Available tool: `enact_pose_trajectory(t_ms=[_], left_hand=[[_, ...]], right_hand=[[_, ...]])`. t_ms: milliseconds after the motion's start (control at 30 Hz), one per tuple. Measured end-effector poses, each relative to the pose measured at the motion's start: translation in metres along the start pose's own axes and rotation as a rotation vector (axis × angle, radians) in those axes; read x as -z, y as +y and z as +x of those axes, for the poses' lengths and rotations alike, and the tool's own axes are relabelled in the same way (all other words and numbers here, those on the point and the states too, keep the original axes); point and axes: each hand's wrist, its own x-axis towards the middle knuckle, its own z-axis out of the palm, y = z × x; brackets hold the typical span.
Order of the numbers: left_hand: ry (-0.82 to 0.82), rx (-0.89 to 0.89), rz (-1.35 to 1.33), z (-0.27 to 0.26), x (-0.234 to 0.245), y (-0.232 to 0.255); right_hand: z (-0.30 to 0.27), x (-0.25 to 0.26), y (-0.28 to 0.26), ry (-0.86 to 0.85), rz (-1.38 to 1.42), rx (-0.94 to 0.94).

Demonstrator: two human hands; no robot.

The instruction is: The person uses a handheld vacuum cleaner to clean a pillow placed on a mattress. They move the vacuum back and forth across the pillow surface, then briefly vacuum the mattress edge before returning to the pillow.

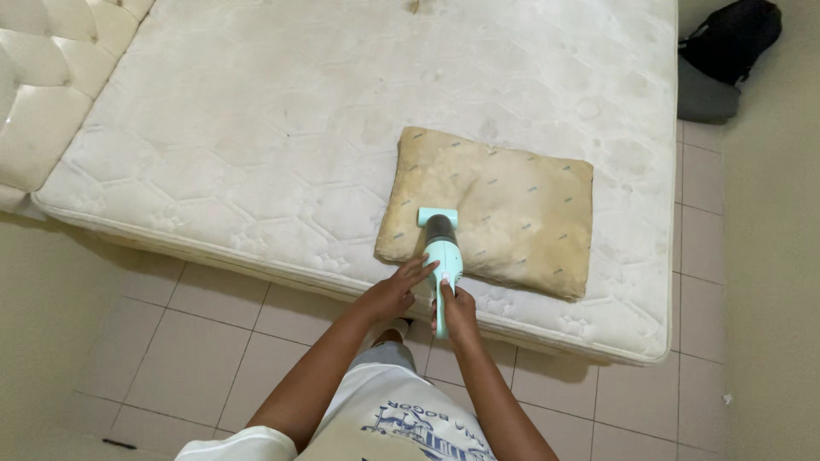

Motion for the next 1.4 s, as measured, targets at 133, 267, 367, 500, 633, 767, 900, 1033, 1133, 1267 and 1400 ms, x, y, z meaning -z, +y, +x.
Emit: enact_pose_trajectory(t_ms=[133,267,367,500,633,767,900,1033,1133,1267,1400], left_hand=[[0.003,0.004,0.005,-0.024,-0.004,-0.005],[0.026,-0.050,0.008,-0.029,-0.013,-0.016],[0.017,-0.071,0.010,-0.026,-0.011,-0.022],[-0.036,-0.033,0.016,-0.013,0.001,-0.024],[-0.052,-0.085,0.017,0.013,0.020,-0.034],[-0.053,-0.141,0.028,0.039,0.044,-0.044],[-0.090,-0.119,0.092,0.062,0.070,-0.048],[-0.093,-0.176,0.069,0.080,0.094,-0.055],[-0.102,-0.182,0.009,0.091,0.112,-0.055],[-0.172,-0.084,-0.042,0.110,0.131,-0.056],[-0.130,-0.152,0.055,0.138,0.143,-0.072]], right_hand=[[-0.013,-0.007,0.018,0.022,-0.003,0.025],[-0.023,-0.017,0.024,0.046,0.015,0.038],[-0.023,-0.022,0.022,0.070,0.014,0.082],[-0.015,-0.025,0.013,0.122,-0.042,0.086],[0.007,-0.030,-0.001,0.129,-0.022,0.098],[0.037,-0.041,-0.016,0.156,-0.004,0.107],[0.052,-0.054,-0.030,0.167,0.002,0.108],[0.059,-0.070,-0.053,0.196,-0.005,0.104],[0.066,-0.079,-0.072,0.215,-0.019,0.085],[0.084,-0.089,-0.090,0.239,-0.004,0.110],[0.108,-0.097,-0.103,0.261,0.042,0.098]])
